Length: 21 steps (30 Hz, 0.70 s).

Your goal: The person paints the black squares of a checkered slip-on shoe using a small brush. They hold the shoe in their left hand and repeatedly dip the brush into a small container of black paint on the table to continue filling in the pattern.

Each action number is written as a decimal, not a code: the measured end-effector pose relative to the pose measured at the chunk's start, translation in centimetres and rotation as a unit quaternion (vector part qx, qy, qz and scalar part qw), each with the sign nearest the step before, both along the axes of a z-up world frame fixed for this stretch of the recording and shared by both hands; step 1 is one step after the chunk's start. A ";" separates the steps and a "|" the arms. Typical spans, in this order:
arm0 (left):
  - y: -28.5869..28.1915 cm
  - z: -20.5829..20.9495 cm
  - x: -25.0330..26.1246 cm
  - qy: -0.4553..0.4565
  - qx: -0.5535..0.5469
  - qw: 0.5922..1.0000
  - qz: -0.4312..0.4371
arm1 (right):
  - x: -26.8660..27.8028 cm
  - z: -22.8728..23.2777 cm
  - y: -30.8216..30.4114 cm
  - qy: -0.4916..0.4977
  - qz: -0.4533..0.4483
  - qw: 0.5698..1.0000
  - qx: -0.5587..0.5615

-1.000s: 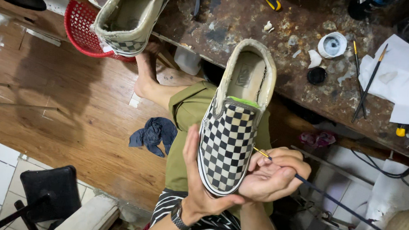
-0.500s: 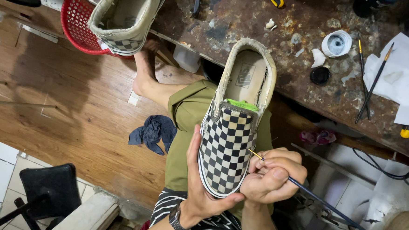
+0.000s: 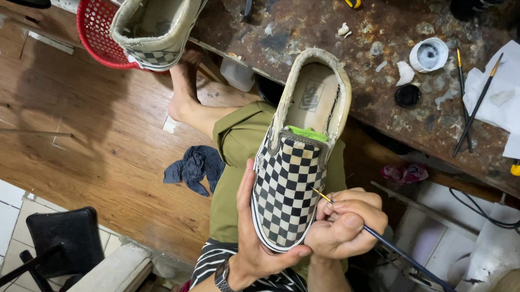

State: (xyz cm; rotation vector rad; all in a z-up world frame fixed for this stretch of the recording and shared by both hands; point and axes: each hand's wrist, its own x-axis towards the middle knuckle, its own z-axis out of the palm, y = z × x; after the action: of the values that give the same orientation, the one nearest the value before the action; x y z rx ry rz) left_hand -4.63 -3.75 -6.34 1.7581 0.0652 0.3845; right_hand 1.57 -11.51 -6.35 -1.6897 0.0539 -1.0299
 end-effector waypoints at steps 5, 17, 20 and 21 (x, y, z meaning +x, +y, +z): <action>0.0 0.0 0.0 0.001 0.001 1.000 0.000 | 0.0 0.1 0.0 0.002 0.005 1.000 -0.002; 0.0 0.0 0.0 0.000 0.001 1.000 0.002 | 0.0 0.0 -0.2 0.003 0.011 1.000 -0.020; -0.1 0.1 0.0 0.000 -0.002 1.000 0.002 | 0.0 -0.1 -0.2 -0.003 0.012 1.000 -0.015; -0.1 0.1 0.1 0.000 -0.004 1.000 0.003 | 0.0 -0.1 -0.1 -0.005 0.008 1.000 -0.004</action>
State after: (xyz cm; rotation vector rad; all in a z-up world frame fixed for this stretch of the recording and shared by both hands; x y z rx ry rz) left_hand -4.55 -3.82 -6.21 1.7501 0.0720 0.3870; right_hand 1.59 -11.60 -6.46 -1.6889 0.0297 -1.0279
